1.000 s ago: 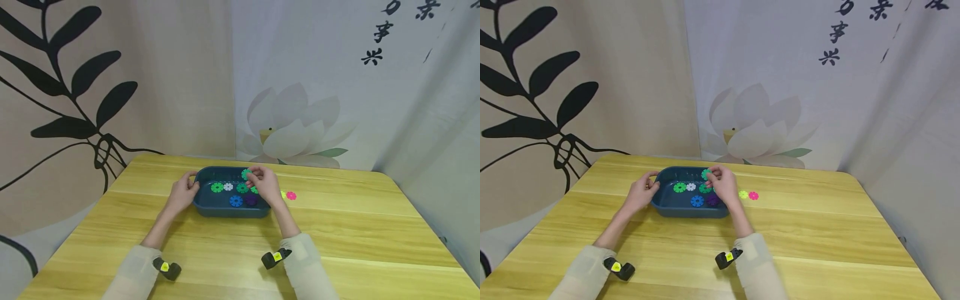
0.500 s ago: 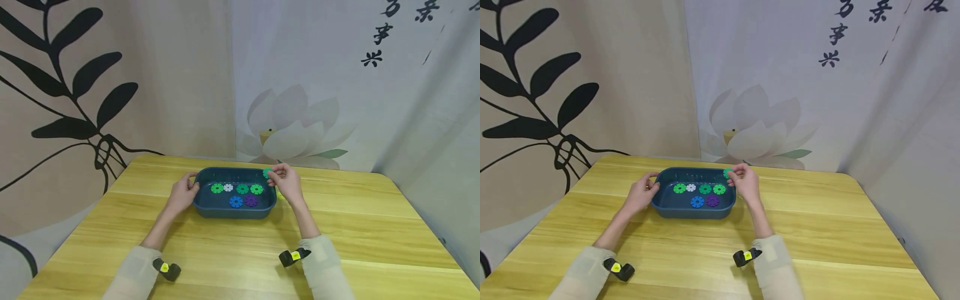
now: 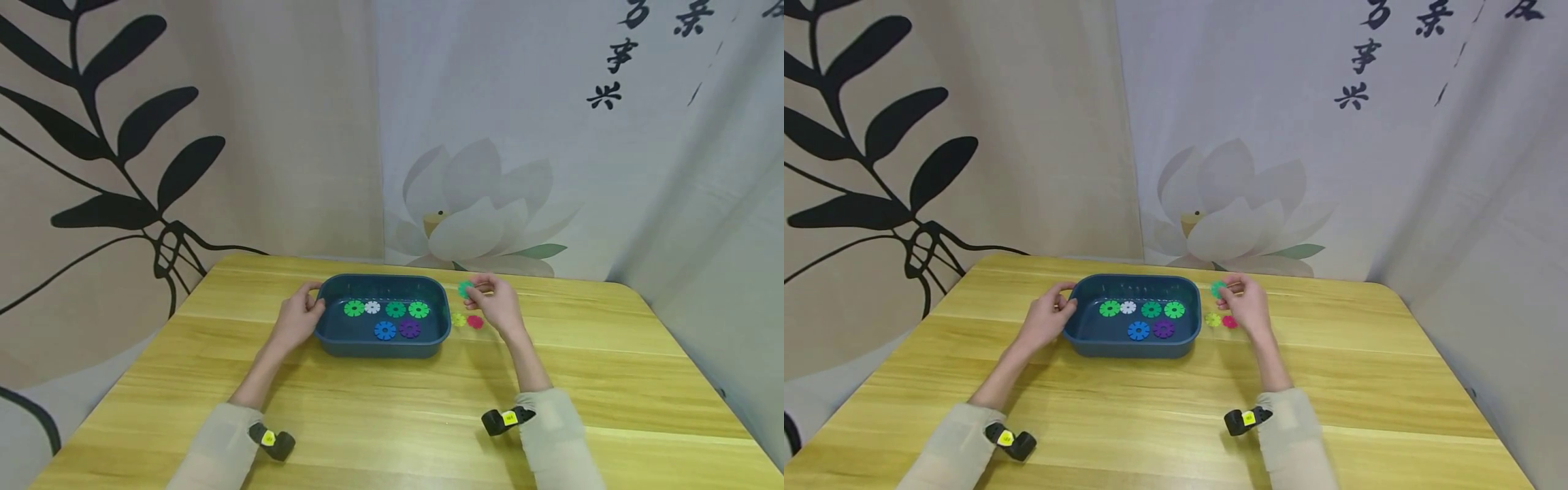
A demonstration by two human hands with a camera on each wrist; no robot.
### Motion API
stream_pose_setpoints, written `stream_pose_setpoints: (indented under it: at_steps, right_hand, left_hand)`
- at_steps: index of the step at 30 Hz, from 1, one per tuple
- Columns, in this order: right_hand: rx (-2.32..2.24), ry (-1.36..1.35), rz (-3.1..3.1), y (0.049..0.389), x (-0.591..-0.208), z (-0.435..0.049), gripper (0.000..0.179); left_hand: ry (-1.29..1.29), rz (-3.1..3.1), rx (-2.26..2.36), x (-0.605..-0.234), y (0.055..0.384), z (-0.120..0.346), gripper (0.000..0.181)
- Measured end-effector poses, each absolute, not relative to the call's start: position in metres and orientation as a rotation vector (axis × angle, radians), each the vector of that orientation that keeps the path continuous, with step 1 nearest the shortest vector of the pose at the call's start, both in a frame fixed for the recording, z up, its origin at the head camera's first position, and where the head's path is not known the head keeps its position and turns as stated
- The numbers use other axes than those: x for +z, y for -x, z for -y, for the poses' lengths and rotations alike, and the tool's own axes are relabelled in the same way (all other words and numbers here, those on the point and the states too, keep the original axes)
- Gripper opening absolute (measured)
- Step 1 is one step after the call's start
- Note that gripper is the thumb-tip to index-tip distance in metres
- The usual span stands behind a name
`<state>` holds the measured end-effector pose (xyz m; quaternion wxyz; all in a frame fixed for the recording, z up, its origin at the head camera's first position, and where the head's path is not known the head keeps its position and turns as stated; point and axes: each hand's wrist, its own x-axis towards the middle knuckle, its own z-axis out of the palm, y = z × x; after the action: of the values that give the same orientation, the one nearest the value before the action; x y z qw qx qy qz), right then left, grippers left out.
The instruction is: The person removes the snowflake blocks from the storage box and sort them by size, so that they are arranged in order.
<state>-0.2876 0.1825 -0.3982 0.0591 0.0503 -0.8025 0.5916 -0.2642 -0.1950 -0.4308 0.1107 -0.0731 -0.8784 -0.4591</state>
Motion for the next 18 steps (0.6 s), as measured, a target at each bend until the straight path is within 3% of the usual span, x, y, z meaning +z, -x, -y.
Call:
stream_pose_setpoints:
  at_steps: [18]
  right_hand:
    - [1.602, 0.061, 2.687, 0.283, -0.418, -0.236, 0.024]
  left_hand:
    - [0.207, 2.580, -1.331, -0.430, 0.263, 0.195, 0.039]
